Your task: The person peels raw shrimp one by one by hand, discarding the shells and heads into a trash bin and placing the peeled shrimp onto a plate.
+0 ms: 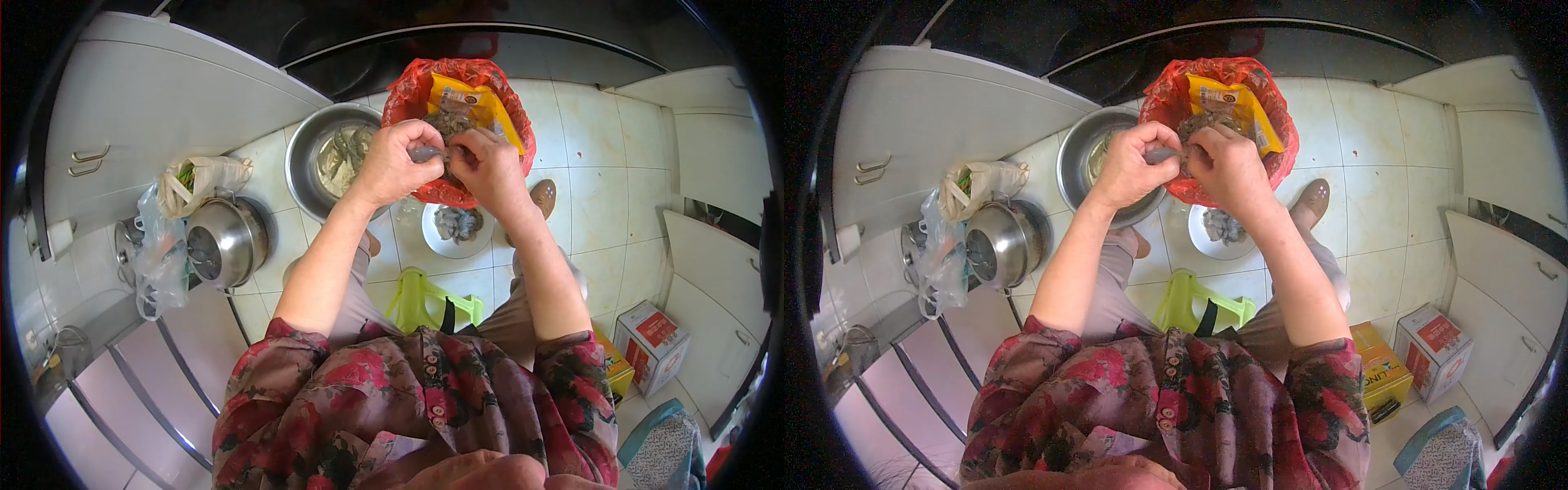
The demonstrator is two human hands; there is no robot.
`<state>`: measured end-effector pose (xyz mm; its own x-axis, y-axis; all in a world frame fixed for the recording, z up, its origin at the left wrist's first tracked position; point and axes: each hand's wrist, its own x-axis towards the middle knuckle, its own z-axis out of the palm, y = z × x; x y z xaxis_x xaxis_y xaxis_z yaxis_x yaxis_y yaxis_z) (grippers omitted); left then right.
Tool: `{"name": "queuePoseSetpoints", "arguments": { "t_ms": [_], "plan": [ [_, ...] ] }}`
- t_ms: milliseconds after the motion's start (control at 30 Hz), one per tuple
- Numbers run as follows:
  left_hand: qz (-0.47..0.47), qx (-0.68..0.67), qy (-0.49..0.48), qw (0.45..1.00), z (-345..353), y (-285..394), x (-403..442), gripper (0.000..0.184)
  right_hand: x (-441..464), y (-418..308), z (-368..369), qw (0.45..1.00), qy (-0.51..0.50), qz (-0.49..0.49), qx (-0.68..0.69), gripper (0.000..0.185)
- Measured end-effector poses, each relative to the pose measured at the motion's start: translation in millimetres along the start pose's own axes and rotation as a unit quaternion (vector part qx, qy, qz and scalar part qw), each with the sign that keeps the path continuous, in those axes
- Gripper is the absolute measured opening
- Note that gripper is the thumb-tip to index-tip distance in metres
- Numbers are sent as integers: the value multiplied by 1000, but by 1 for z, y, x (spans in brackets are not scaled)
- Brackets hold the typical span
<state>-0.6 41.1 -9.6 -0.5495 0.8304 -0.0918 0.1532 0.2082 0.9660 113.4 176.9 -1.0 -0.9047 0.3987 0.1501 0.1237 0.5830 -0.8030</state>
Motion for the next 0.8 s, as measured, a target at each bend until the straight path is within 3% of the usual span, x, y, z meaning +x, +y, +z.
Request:
{"name": "queuePoseSetpoints", "arguments": {
  "t_ms": [333,433,667,800],
  "plan": [
    [37,-23,38,998,-8,-1,-1,15,2,20,-5,999,39,4,9,15],
    [24,-54,46,997,-17,0,-1,15,4,32,-11,991,29,102,77,17],
    [41,-53,60,996,-16,6,-2,16,2,28,-11,999,8,40,14,18],
    [54,-49,64,995,-16,2,-1,16,-2,29,-9,998,-48,24,-40,29]
  ]
}}
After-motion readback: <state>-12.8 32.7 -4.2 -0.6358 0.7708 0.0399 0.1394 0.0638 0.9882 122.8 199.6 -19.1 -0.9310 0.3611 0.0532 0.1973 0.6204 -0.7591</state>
